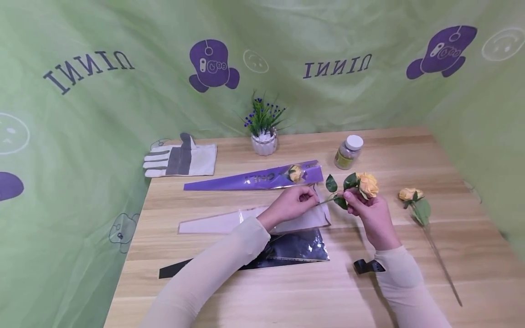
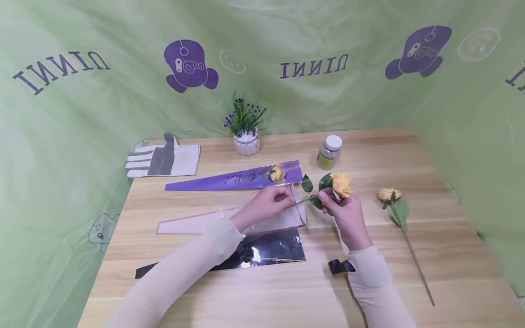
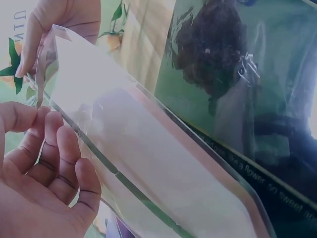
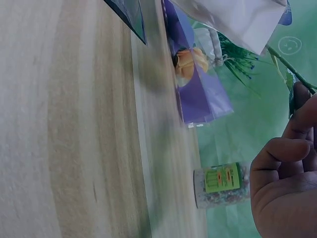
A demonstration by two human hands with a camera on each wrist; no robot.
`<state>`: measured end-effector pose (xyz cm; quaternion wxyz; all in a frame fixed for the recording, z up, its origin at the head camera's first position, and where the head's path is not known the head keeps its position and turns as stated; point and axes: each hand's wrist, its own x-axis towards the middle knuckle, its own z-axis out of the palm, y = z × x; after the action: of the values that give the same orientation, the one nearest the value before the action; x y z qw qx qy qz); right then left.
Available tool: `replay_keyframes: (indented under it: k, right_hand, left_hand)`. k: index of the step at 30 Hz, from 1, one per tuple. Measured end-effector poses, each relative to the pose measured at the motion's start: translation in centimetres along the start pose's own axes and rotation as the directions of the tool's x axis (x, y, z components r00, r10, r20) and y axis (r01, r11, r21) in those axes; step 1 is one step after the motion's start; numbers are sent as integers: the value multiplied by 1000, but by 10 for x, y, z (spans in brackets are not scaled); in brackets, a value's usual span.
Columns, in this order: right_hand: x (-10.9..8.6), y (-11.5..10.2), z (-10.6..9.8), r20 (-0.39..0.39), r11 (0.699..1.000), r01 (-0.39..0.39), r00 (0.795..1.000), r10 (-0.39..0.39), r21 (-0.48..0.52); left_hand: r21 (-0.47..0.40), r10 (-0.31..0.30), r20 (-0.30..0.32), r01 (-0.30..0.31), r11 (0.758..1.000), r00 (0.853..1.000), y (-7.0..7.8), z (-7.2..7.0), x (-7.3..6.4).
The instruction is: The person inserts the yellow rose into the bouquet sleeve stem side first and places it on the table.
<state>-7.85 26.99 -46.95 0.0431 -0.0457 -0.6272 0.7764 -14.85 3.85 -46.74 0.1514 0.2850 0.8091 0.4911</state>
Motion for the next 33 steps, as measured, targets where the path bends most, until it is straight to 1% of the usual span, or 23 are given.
replay_keyframes:
  k: [6, 10, 16, 21, 24, 29, 33]
  right_hand:
    - [0, -1, 2, -5, 1000, 13, 1000, -13, -25]
    - [-1, 1, 6, -6, 999, -5, 1000, 5, -32]
    - [-6, 7, 12, -14, 997, -40, 999, 39, -70]
    - [-11, 8, 13, -34, 993, -33, 999, 29, -118]
    - [-12, 7, 13, -33, 989, -28, 999, 24, -145]
    - [-13, 9, 18, -36, 985, -41, 999, 35, -167]
    - [-12, 10, 21, -53, 973, -62, 997, 52, -221]
  left_hand:
    - [-8, 17, -4, -17, 1000, 1000, 1, -4, 0]
    - [-24, 21, 3, -21, 999, 1000, 5, -5, -2]
    - [-12, 50, -10, -50, 999, 999, 7, -1, -4]
    - [-8, 47, -31, -47, 999, 998, 7, 2, -6]
    - [-19, 49, -40, -50, 999, 998, 8, 3, -7]
    - [-10, 75, -44, -76, 997, 996, 10, 5, -6]
    - [5, 76, -58, -76, 997, 995, 11, 4, -6]
